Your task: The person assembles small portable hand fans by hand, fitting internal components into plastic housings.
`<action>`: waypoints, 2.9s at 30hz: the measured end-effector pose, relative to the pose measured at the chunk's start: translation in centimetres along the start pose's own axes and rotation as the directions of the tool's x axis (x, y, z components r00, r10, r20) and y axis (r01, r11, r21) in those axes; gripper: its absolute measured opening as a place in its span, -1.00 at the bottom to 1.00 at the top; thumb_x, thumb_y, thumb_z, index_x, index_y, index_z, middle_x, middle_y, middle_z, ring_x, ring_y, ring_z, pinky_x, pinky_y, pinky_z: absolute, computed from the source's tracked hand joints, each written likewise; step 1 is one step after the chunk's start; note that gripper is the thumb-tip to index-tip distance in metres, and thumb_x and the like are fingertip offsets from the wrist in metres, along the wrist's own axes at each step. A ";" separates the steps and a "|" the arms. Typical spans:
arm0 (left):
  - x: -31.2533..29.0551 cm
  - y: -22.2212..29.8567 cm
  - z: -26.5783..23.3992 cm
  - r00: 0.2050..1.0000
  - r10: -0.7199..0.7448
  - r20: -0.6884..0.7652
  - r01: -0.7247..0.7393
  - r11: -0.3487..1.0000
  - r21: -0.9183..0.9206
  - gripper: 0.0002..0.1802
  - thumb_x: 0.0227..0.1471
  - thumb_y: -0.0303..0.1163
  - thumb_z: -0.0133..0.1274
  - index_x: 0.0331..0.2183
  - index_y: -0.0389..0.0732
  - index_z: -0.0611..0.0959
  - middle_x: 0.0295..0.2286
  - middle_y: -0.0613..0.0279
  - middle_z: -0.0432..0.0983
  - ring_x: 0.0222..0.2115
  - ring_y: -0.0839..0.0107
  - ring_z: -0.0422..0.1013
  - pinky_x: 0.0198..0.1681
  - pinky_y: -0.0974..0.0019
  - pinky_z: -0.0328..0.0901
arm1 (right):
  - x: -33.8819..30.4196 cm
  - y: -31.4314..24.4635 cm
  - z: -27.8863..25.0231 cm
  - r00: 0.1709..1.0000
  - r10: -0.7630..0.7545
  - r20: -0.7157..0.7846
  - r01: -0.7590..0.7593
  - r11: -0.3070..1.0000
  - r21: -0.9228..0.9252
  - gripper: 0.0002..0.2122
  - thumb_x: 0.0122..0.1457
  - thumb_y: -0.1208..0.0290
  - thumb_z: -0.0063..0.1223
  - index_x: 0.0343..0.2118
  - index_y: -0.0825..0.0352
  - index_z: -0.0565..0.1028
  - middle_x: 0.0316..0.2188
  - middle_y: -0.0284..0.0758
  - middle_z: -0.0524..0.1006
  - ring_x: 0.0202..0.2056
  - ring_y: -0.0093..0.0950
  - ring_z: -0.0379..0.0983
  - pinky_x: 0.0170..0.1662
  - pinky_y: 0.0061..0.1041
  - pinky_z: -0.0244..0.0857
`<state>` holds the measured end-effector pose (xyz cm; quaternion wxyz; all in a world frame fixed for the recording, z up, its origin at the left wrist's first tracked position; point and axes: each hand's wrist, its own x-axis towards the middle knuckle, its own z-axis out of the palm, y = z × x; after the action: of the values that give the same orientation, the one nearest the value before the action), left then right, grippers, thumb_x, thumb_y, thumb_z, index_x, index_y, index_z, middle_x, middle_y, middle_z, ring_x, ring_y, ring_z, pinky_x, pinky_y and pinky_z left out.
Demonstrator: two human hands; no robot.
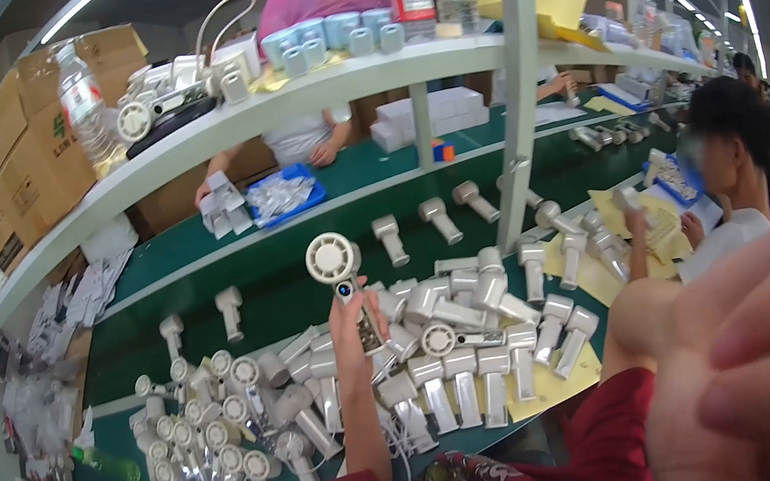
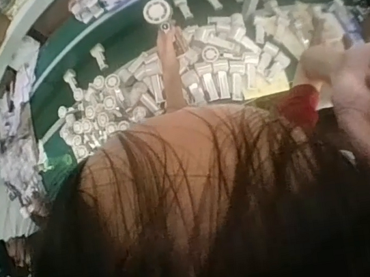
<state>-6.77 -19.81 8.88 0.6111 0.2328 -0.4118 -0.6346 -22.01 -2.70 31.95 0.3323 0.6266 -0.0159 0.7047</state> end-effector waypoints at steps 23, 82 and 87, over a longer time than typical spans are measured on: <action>-0.5 1.6 0.5 0.973 0.109 0.205 -0.063 0.974 -0.219 -0.44 -0.24 -0.48 -0.13 -0.07 -0.29 0.24 -0.41 0.16 0.29 -0.59 0.35 0.35 -0.56 0.36 0.29 | -23.4 -6.3 -3.2 0.163 0.955 0.248 -0.986 0.169 -0.002 -0.84 0.08 0.57 -0.16 -0.29 0.43 0.43 -0.54 -0.38 0.40 -0.62 -0.74 0.16 -0.57 -0.79 0.02; 0.3 0.7 -3.5 0.999 -0.047 0.026 0.053 0.942 -0.331 -0.53 0.13 -0.06 -0.37 -0.17 -0.27 0.37 -0.43 0.20 0.38 -0.47 0.47 0.32 -0.46 0.37 0.30 | -29.7 -4.3 -0.4 -0.257 0.773 0.580 -0.912 -0.392 0.118 -0.77 0.21 0.34 -0.31 -0.45 0.35 0.37 -0.72 -0.46 0.34 -0.69 -0.76 0.15 -0.59 -0.78 -0.03; 0.6 0.7 -3.6 0.998 0.001 -0.067 -0.024 0.940 -0.340 -0.58 0.13 -0.09 -0.33 -0.17 -0.22 0.36 -0.37 0.23 0.39 -0.42 0.47 0.33 -0.37 0.38 0.28 | -29.7 -4.2 -1.2 -0.237 0.790 0.566 -0.927 -0.358 0.112 -0.76 0.22 0.36 -0.33 -0.42 0.38 0.39 -0.73 -0.47 0.33 -0.68 -0.77 0.14 -0.59 -0.78 -0.04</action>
<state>-3.57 -21.23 7.61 0.6594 0.1417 -0.2770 -0.6844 -21.17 -12.25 3.49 -0.5384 0.5132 -0.3422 0.5742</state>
